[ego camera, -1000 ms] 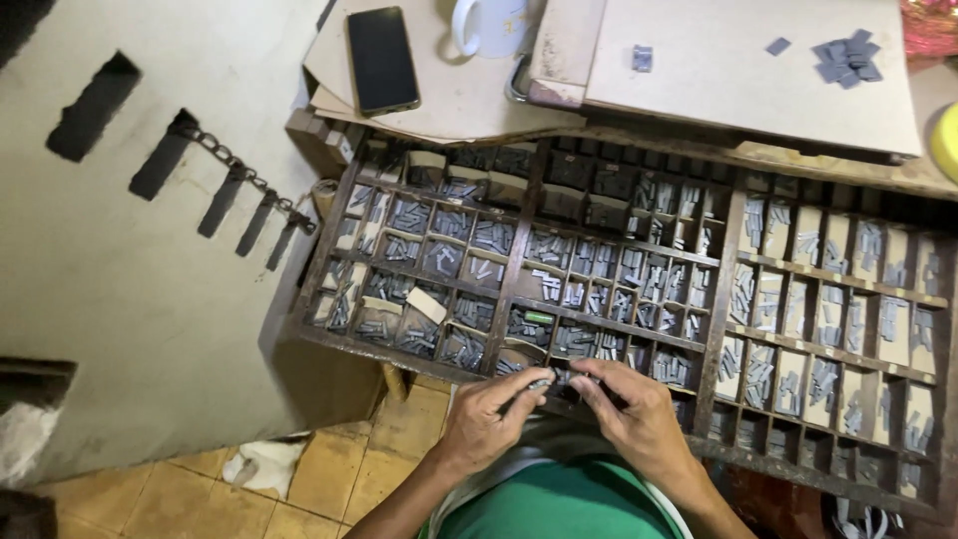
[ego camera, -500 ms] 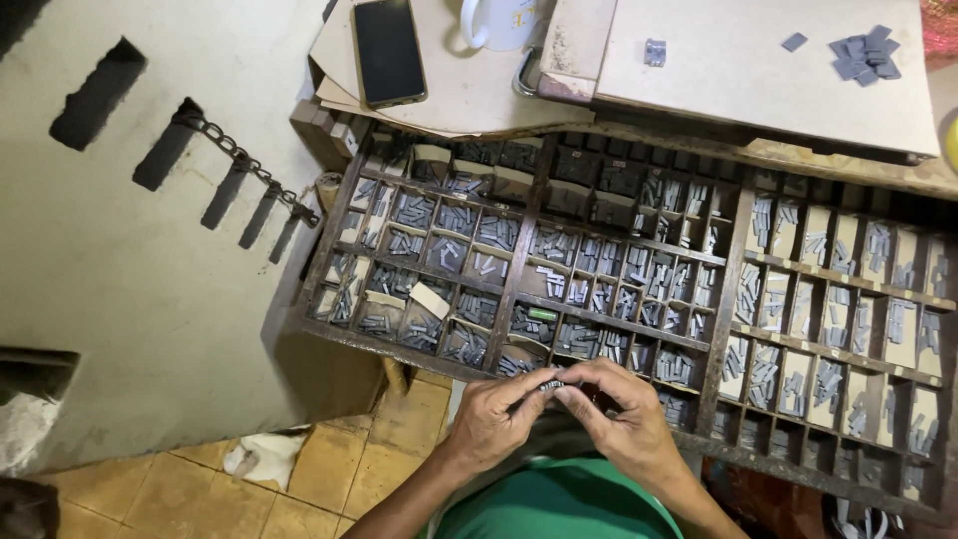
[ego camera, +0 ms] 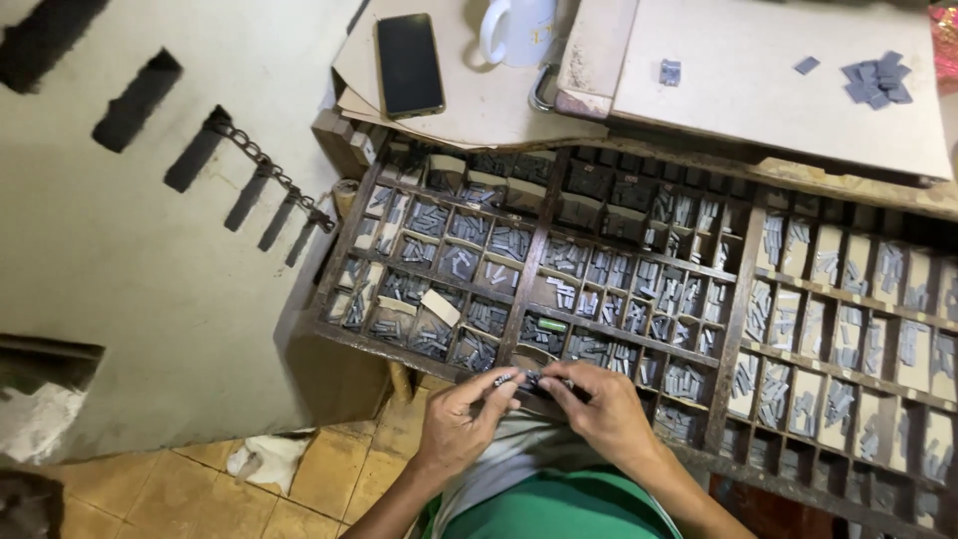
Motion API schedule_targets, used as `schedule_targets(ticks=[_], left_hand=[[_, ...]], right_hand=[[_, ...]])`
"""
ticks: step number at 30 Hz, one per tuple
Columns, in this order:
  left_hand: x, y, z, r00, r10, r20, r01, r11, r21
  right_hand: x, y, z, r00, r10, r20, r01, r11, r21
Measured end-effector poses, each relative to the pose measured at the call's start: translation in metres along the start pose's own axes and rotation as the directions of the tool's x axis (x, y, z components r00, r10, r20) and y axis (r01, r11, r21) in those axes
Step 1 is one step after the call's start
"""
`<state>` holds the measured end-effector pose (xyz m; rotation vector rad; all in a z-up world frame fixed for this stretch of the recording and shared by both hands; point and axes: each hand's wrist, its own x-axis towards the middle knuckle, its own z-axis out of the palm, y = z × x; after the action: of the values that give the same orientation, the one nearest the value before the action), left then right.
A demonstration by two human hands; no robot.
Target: Selecting and arranging individual metal type characters from a type case for letterpress printing.
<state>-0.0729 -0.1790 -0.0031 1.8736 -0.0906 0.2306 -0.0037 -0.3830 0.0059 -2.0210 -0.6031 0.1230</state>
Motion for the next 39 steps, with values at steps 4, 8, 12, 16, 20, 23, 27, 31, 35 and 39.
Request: schedule_targets(ticks=[4, 8, 12, 16, 20, 23, 27, 31, 35, 39], left_hand=[[-0.002, 0.004, -0.008, 0.999, -0.032, -0.031, 0.031, 0.999, -0.009], [0.0, -0.001, -0.008, 0.997, 0.06, -0.056, -0.059, 0.998, 0.01], [0.005, 0.005, -0.011, 0.995, 0.077, -0.066, -0.077, 0.997, 0.0], [0.011, 0.012, -0.017, 0.992, 0.103, -0.066, -0.103, 0.995, 0.015], [0.016, 0.009, -0.022, 0.993, 0.074, -0.091, -0.068, 0.996, 0.064], [0.016, -0.003, -0.016, 0.996, 0.03, -0.081, -0.03, 1.0, 0.007], [0.017, -0.004, -0.001, 0.984, 0.154, -0.09, -0.156, 0.988, -0.019], [0.012, -0.011, 0.011, 0.958, 0.286, -0.031, -0.282, 0.954, 0.105], [0.009, -0.008, 0.015, 0.96, 0.278, 0.008, -0.278, 0.956, 0.097], [0.009, -0.01, 0.015, 0.955, 0.297, 0.012, -0.296, 0.947, 0.123]], right_hand=[[0.034, -0.004, 0.002, 0.999, -0.048, 0.0, 0.048, 0.998, -0.041], [0.108, -0.034, 0.002, 0.963, 0.213, 0.166, -0.205, 0.977, -0.06], [0.193, -0.03, 0.031, 0.999, 0.027, 0.042, -0.027, 0.999, 0.017], [0.23, -0.037, 0.038, 0.923, 0.384, 0.011, -0.356, 0.844, 0.401], [0.182, -0.053, 0.013, 0.969, 0.245, 0.02, -0.238, 0.917, 0.32], [0.126, -0.024, -0.004, 0.996, -0.046, 0.081, 0.034, 0.989, 0.141], [0.055, -0.026, -0.021, 0.989, -0.007, 0.149, -0.003, 0.998, 0.067], [0.021, -0.023, -0.024, 0.979, -0.131, 0.155, 0.094, 0.97, 0.224], [0.014, -0.018, -0.02, 0.969, -0.244, 0.046, 0.228, 0.947, 0.226], [0.013, -0.015, -0.018, 0.964, -0.265, 0.021, 0.252, 0.935, 0.251]])
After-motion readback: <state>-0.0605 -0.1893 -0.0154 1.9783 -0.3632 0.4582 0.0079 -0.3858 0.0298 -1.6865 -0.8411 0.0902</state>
